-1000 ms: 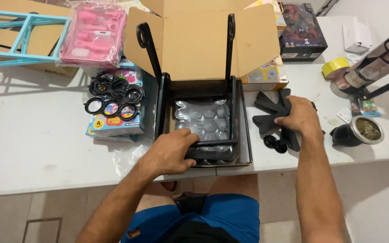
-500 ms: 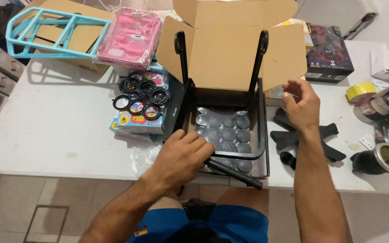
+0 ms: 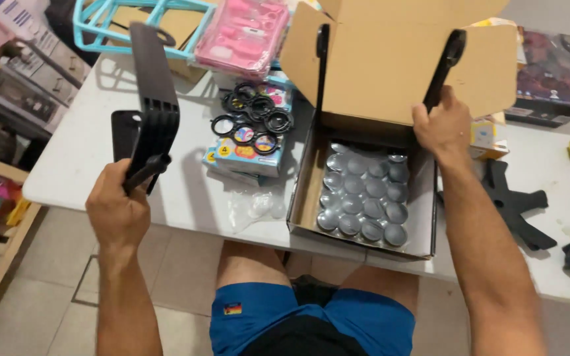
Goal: Unboxing and assembling a rotating spice rack on a table in a retail environment.
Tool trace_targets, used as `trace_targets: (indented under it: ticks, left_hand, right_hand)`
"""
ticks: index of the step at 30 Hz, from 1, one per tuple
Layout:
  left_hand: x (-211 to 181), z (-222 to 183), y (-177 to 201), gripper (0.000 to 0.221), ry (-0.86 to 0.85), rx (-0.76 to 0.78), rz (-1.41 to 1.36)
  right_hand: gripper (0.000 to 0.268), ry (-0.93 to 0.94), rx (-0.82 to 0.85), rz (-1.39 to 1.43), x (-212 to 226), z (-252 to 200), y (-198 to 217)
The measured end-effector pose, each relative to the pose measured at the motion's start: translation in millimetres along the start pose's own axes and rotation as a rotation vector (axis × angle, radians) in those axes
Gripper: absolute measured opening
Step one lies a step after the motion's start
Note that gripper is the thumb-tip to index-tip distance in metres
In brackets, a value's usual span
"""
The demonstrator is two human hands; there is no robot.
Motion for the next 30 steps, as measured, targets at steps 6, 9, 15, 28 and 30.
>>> trace_targets:
  ticks: [6,9,15,28,30]
  left_hand:
    - [112,-46,-59,0.035,-0.073,0.0,0.515]
    - [142,-56,-76,0.033,-0.236,0.088,0.64]
    - [178,-72,-107,0.041,-0.311,0.254,0.656]
    - [169,11,-92,0.016,0.155,0.927,0.192]
    - [197,4,-110,0.01,0.12,0.943,0.237]
  right_hand:
    - [0.044,-0.094,0.002,0.017,30,-7,25]
    - [0.029,-0.193,0.002,0.05,33,-6,45]
    - [0.028,-0.138,-0.062,0.126,15,-14,71]
    - [0.03,-0.543,0.164,0.416,17,-53,69]
    - [0.027,-0.545,0.194,0.372,17,-62,63]
Point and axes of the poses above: each hand's wrist, its own z-axis towards the middle knuckle, its own y-axis out of the back of the hand, x = y × z, the point moved 3 cm from there along z, towards the middle knuckle, and after that the axes turned 11 degrees about z, right-handed, at the moved point
